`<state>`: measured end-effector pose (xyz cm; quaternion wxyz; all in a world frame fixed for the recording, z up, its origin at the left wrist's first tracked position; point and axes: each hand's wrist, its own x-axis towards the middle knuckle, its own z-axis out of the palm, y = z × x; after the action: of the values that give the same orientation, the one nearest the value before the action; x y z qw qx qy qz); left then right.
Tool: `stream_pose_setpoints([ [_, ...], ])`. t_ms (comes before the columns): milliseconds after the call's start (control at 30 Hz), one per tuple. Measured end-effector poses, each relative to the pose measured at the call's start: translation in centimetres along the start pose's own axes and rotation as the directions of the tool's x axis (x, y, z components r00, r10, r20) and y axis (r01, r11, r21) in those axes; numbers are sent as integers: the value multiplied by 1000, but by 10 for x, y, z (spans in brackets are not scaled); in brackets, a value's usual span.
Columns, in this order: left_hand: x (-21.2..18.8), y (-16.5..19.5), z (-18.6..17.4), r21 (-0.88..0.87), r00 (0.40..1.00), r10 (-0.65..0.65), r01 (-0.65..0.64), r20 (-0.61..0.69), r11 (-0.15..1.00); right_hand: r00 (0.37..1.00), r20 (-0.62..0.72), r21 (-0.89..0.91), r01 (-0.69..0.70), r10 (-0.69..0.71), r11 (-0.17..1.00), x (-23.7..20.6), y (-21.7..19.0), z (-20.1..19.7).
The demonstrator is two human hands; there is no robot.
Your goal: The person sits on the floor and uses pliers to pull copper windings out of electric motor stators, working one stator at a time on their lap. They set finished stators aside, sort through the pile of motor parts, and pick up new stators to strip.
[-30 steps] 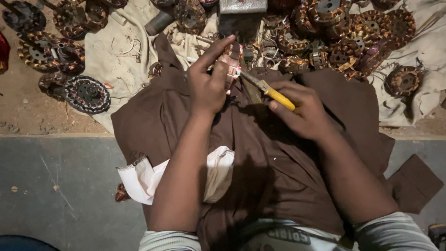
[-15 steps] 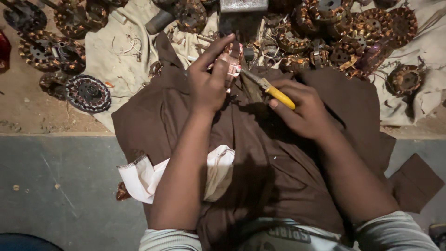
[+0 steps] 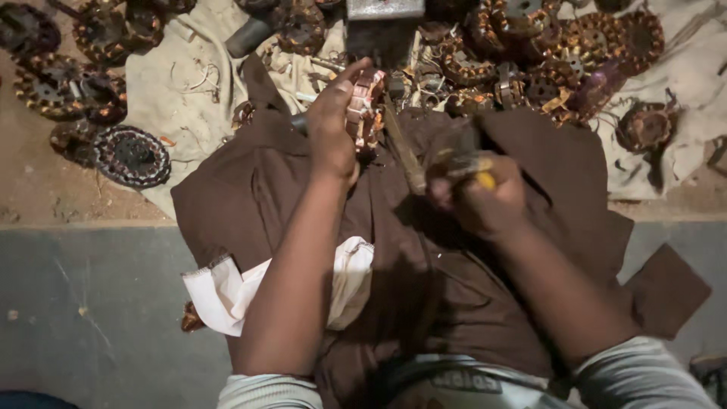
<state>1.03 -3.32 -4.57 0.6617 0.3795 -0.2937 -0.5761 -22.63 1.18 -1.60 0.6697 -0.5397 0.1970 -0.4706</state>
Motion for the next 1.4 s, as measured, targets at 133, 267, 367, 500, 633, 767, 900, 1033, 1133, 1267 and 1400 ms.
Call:
stream_pose_setpoints([
  [133,-2,-3,-5,-378,985,-105,149,134,914,945,-303,-63,-146,120,987,6,4,-14],
  [267,-11,0,-6,-576,954,-163,282,250,767,916,-366,-524,-350,166,776,22,12,-30],
  [367,-14,5,-2,-561,943,-81,260,323,786,950,-270,-492,-274,155,826,25,19,-30],
  [500,-17,6,14,-298,987,-128,151,93,943,927,-327,-393,-310,183,866,19,21,-22],
  [633,-28,-7,35,58,997,-74,76,-35,995,929,-305,-221,-284,210,933,14,17,-13],
  [767,-36,-21,46,82,985,-157,162,-71,983,840,-518,-529,-465,164,710,11,6,-10],
  [900,-35,-23,44,45,958,-275,280,-83,959,765,-575,-34,-376,289,926,14,-5,-18],
  [1033,-34,-19,43,180,959,-281,283,-33,942,833,-475,164,-234,285,958,16,-3,-25],
  [1133,-34,-15,42,148,930,-367,365,-13,919,772,-517,218,-298,369,929,18,2,-27],
  [1267,-34,-11,42,159,942,-336,330,11,931,795,-514,35,-355,322,934,21,0,-27],
  [1400,-34,-8,42,359,970,-244,234,-17,903,763,-575,-451,-596,294,665,30,-12,-28],
])
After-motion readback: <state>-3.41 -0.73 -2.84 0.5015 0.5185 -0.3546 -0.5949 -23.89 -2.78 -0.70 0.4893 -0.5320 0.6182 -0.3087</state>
